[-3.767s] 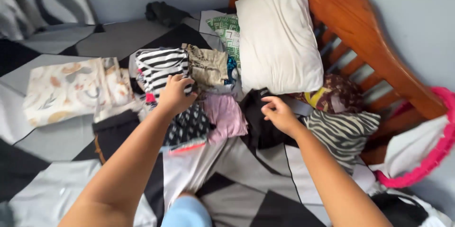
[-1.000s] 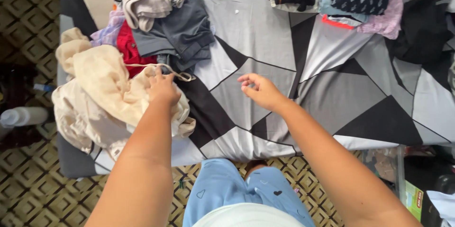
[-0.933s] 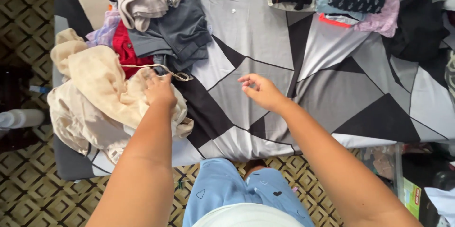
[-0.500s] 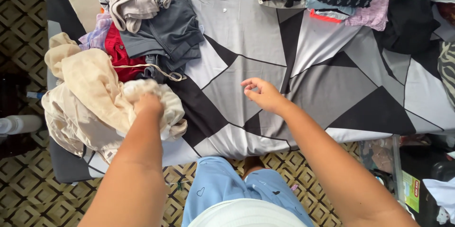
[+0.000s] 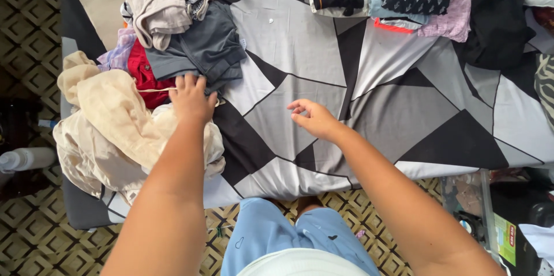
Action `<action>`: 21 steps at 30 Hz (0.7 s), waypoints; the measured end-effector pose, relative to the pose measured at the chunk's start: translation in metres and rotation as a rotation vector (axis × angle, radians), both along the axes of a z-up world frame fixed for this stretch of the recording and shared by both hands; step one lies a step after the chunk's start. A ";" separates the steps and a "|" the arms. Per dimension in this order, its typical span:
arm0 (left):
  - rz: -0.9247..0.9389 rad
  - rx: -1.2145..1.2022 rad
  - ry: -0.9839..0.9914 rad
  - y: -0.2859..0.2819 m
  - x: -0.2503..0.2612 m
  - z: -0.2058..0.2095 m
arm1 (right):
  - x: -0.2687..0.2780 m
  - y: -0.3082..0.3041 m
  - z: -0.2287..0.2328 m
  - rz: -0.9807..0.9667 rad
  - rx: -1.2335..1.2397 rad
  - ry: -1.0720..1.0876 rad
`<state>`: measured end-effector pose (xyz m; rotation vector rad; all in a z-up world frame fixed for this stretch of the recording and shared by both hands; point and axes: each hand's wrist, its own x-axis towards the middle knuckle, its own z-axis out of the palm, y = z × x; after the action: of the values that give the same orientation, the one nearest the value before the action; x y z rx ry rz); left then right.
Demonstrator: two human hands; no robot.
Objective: Folding various items of clothing on a bed and organizing them into piles.
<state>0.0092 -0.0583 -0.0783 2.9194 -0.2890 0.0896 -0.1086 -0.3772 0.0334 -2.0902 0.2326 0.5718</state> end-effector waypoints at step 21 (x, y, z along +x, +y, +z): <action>0.103 0.296 0.556 -0.068 0.120 -0.054 | 0.019 -0.060 -0.082 -0.154 0.181 0.008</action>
<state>0.1296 -0.1265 -0.1328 3.0810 -0.0615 -0.7988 -0.0901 -0.4375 -0.0484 -1.8768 0.3314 0.4902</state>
